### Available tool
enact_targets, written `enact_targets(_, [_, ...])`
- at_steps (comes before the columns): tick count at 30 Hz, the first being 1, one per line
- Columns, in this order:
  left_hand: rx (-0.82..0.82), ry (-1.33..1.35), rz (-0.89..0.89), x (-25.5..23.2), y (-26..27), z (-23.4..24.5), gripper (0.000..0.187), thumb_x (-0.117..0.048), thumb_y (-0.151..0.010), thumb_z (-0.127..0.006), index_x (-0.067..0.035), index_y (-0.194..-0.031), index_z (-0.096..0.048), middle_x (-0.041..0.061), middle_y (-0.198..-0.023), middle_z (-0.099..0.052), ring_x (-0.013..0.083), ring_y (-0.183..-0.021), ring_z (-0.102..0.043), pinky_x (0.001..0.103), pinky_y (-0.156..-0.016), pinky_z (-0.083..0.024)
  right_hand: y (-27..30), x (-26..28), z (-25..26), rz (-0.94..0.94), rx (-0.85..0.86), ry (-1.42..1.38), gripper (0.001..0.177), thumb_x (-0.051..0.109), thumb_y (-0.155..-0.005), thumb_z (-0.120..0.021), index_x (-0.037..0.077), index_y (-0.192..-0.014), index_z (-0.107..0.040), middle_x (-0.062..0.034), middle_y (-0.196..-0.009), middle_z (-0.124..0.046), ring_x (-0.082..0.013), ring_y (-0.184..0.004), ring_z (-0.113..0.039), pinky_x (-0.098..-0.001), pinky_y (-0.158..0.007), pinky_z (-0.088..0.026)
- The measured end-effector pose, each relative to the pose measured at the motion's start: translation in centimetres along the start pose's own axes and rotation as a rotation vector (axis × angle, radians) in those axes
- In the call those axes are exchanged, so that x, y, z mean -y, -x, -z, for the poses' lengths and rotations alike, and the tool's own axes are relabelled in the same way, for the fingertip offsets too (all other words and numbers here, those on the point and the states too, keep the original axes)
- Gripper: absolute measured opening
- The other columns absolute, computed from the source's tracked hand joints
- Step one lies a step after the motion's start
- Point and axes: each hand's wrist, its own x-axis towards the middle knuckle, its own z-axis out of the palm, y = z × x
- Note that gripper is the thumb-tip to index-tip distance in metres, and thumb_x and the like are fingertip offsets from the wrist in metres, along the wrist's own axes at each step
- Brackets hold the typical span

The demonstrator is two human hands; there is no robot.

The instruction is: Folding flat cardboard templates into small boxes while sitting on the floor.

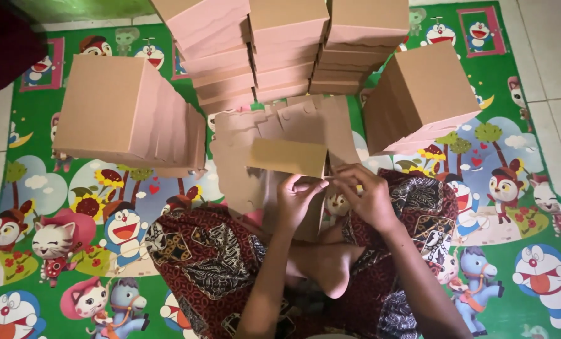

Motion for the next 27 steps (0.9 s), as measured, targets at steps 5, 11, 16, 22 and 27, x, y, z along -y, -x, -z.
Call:
enact_targets(5, [0.133,-0.101,-0.09,1.4,-1.4,0.1,0.047,-0.01,-0.08,-0.089,0.003,-0.121,-0.07,0.024,-0.101,-0.076,0.0329,-0.08,-0.076,0.042,-0.069,-0.066,0.4,-3.5,-0.8,-0.051,-0.094,-0.156,0.018,0.007,-0.077,-0.088,0.003,-0.079,-0.071,-0.013,-0.11,-0.077,-0.0403,-0.098,-0.074,-0.0475,-0.083,-0.059])
enact_targets(11, [0.385,-0.371,-0.155,-9.1,-1.3,-2.3,0.05,-0.034,-0.098,-0.071,0.012,-0.118,-0.068,0.028,-0.095,-0.075,0.0409,-0.085,-0.075,0.053,-0.076,-0.063,-1.7,-2.4,0.2,0.005,-0.141,-0.267,0.017,-0.002,-0.071,-0.088,-0.004,-0.074,-0.071,-0.0316,-0.131,-0.061,-0.0609,-0.113,-0.06,-0.0651,-0.088,-0.054])
enact_targets(16, [0.518,-0.622,-0.399,-14.9,-3.5,-5.2,0.027,-0.02,-0.098,-0.067,-0.007,-0.121,-0.073,0.022,-0.1,-0.075,0.04,-0.093,-0.075,0.052,-0.086,-0.061,-1.8,-4.5,-1.4,-0.207,-0.348,-0.462,0.009,0.0,-0.089,-0.078,-0.001,-0.091,-0.07,-0.0249,-0.135,-0.056,-0.0518,-0.12,-0.06,-0.0645,-0.096,-0.056])
enact_targets(22, [0.697,-0.984,-0.397,-14.7,-6.2,-7.5,0.027,-0.027,-0.1,-0.059,-0.011,-0.114,-0.075,0.013,-0.094,-0.079,0.0321,-0.093,-0.077,0.048,-0.091,-0.058,-2.0,-2.0,-4.3,-0.561,-0.609,-0.923,0.005,0.012,-0.097,-0.074,0.009,-0.101,-0.071,-0.006,-0.101,-0.072,-0.0148,-0.088,-0.071,-0.0311,-0.078,-0.064])
enact_targets(27, [0.81,-1.093,-0.329,-7.2,-7.6,-6.0,0.035,-0.038,-0.094,-0.067,-0.012,-0.114,-0.076,0.009,-0.085,-0.078,0.0276,-0.082,-0.078,0.042,-0.08,-0.062,1.4,-4.3,-6.2,-0.646,-0.551,-0.982,0.015,0.007,-0.094,-0.073,0.007,-0.108,-0.074,-0.0091,-0.096,-0.073,-0.0162,-0.078,-0.068,-0.0302,-0.071,-0.06])
